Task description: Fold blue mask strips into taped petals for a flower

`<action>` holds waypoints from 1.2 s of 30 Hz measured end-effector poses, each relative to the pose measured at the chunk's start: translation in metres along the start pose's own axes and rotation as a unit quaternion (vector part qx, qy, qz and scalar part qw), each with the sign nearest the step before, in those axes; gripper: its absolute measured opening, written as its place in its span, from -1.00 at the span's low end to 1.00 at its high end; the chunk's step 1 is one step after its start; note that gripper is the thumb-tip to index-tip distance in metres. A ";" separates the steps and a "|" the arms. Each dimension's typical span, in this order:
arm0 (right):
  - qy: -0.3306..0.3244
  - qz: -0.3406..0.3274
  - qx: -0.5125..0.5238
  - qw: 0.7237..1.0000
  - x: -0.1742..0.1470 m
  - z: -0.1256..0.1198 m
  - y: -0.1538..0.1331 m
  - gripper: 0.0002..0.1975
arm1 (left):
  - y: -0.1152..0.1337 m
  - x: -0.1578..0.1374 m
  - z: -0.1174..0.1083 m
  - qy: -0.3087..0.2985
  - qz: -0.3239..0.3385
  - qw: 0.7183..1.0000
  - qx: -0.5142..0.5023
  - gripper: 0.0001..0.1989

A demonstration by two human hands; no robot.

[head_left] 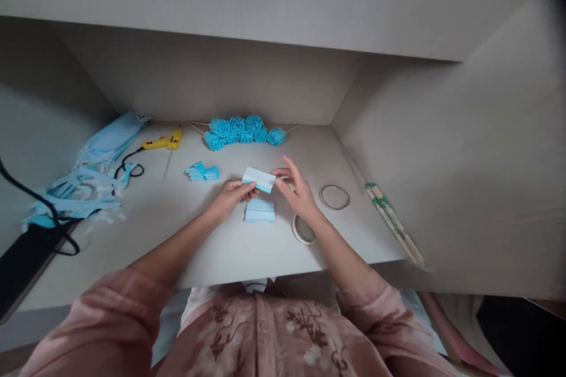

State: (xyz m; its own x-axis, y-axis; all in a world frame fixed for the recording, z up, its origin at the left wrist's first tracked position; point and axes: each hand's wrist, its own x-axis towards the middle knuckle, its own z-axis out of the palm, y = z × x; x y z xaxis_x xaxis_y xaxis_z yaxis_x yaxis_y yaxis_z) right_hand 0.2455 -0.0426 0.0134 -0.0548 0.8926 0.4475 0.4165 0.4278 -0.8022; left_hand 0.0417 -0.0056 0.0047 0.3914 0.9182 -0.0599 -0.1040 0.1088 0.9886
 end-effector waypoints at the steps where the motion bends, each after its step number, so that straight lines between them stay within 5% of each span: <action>1: 0.012 -0.016 -0.011 1.000 0.001 -0.002 0.000 -0.37 | 0.001 0.000 0.000 -0.006 -0.010 1.000 -0.023 -0.62; 8: -0.099 -0.207 -0.186 0.955 0.002 -0.003 -0.003 -0.42 | 0.002 0.001 0.000 -0.035 -0.034 0.995 -0.082 -0.64; 14: -0.070 -0.253 -0.205 0.943 0.000 0.004 -0.004 -0.83 | -0.005 0.002 -0.002 -0.044 -0.023 0.998 -0.046 -0.68; 23: -0.079 -0.230 -0.155 0.958 -0.001 0.009 -0.002 -0.87 | -0.004 0.001 0.002 -0.047 0.015 0.995 -0.091 -0.67; 36: 0.032 -0.051 -0.062 0.996 -0.005 0.023 -0.003 -0.94 | -0.009 0.004 0.003 0.013 0.050 0.998 0.020 -0.33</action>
State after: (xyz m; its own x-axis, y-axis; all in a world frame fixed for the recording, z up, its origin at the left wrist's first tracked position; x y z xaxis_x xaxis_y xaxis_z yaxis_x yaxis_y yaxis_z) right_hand 0.2235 -0.0455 0.0045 -0.0456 0.8329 0.5516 0.5202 0.4912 -0.6987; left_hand 0.0473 -0.0044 -0.0039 0.3571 0.9334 0.0354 -0.1048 0.0024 0.9945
